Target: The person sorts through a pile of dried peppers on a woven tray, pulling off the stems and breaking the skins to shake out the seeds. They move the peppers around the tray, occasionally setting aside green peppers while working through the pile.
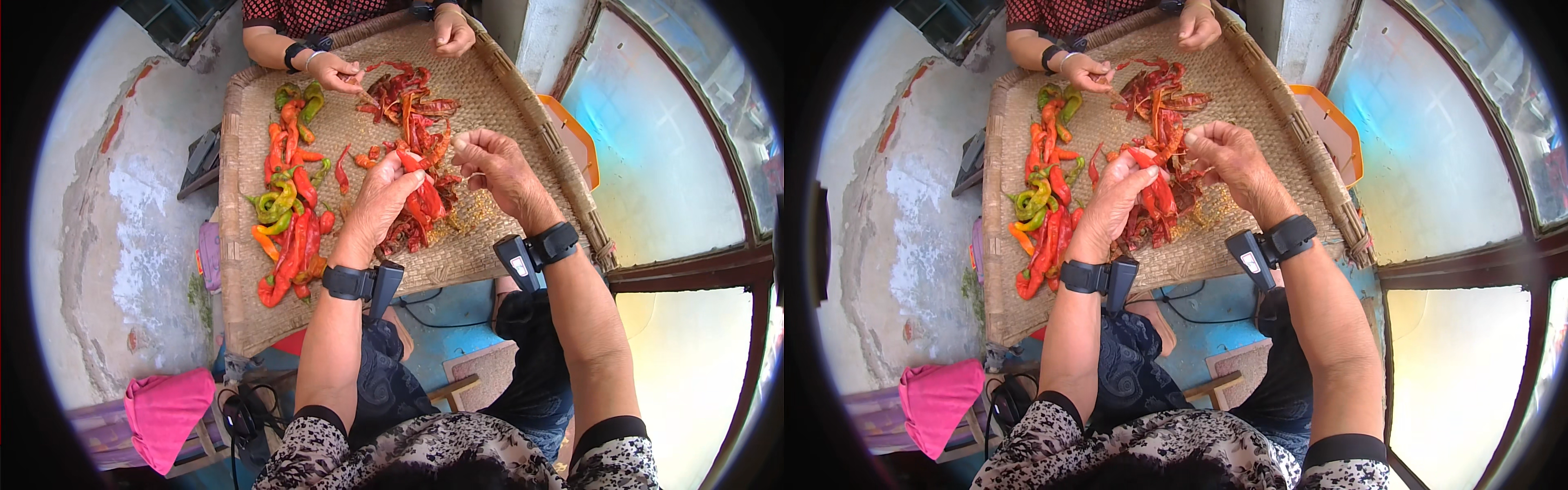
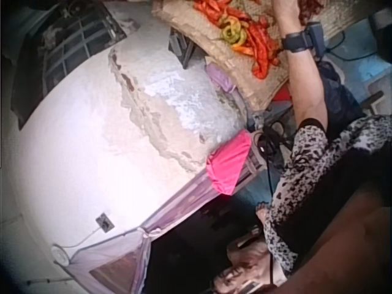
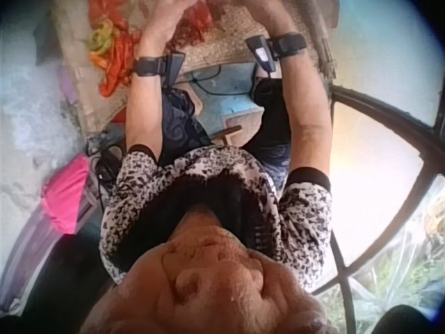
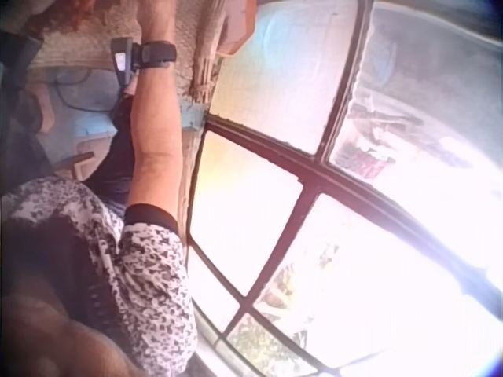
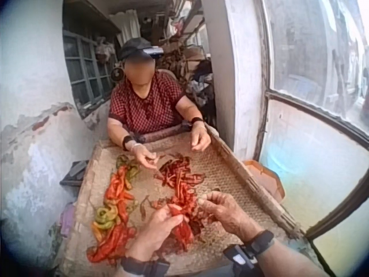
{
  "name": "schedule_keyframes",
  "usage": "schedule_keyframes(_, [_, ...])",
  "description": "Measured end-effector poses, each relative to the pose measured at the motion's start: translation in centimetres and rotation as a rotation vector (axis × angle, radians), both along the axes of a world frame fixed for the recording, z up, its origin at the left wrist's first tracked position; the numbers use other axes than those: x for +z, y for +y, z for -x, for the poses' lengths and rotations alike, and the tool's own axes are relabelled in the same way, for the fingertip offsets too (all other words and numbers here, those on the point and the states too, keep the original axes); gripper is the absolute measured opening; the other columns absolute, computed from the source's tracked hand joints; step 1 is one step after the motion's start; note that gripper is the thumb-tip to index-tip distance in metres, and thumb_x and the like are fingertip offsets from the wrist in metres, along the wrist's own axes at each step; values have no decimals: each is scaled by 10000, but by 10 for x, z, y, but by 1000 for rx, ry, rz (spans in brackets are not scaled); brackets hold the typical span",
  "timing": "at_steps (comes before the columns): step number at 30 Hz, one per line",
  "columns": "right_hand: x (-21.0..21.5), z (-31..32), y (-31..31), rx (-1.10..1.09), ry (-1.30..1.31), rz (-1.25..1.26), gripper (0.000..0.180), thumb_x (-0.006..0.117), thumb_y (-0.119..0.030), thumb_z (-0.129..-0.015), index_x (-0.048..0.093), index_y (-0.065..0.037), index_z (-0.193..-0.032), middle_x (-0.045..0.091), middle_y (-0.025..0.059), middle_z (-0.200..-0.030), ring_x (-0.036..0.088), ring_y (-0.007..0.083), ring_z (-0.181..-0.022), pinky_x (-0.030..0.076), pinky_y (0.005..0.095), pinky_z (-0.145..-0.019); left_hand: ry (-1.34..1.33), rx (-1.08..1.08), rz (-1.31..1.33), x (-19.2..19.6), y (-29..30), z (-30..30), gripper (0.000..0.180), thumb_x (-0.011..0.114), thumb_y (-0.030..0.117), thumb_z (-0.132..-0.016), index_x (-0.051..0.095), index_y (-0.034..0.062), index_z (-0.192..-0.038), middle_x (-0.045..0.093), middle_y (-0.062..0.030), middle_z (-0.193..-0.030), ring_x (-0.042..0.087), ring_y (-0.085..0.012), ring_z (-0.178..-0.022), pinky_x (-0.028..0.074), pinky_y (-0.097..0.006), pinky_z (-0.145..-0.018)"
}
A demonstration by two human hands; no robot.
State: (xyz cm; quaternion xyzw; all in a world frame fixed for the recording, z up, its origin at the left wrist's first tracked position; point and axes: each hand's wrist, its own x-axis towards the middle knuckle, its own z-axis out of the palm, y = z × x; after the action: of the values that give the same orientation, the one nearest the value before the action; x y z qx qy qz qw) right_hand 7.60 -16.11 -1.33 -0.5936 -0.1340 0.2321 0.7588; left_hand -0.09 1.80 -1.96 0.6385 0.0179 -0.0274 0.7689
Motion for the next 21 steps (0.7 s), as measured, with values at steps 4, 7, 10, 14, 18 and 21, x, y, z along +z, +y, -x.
schedule_keyframes(4, [3, 15, 11, 207, -95, 157, 217, 651, -212, -849, 604, -18, -936, 565, -9, -682, 493, 61, -564, 416, 191, -484, -32, 4, -23, 0, -4, 1, 192, 544, 125, -887, 507, 28, -1048, 589, -38, -958, 563, -92, -868, 466, -241, -777])
schedule_keyframes(7, [-1, 9, 10, 112, -124, 163, 174, 644, -195, -851, 612, -32, -902, 562, -9, -670, 510, 56, -564, 427, 195, -488, -40, -25, -105, -3, -4, -1, 180, 547, 92, -872, 528, 6, -1029, 590, -32, -909, 549, -76, -826, 462, -220, -740])
schedule_keyframes(10, [1, -7, -3, -12, -133, 132, 117, 630, -176, -859, 605, -63, -848, 564, -17, -669, 510, 49, -553, 427, 186, -502, -47, 58, -79, 0, -6, -3, 176, 556, 88, -868, 532, 10, -1024, 590, -26, -895, 542, -66, -807, 454, -205, -726])
schedule_keyframes(14, [4, -16, -15, -55, -79, 55, 101, 640, -126, -828, 593, -38, -812, 588, 9, -689, 530, 65, -559, 443, 194, -489, -65, 62, -97, 0, 2, -3, 176, 562, 119, -883, 522, 23, -1025, 591, -21, -901, 553, -65, -801, 462, -197, -721])
schedule_keyframes(18, [3, -15, -17, -25, -53, 97, 110, 608, -142, -856, 573, -39, -853, 602, 28, -733, 554, 76, -591, 469, 209, -506, 45, 33, -71, 4, -5, -2, 205, 592, 98, -861, 523, 20, -1037, 588, -18, -912, 555, -68, -815, 467, -200, -750])
schedule_keyframes(21, [3, -17, -13, -80, -49, 9, 117, 581, -148, -881, 558, -34, -888, 606, 39, -760, 570, 87, -615, 485, 222, -524, -23, -12, -39, 0, -3, -2, 247, 611, 81, -842, 521, 15, -1062, 582, -28, -930, 558, -77, -842, 467, -204, -770])
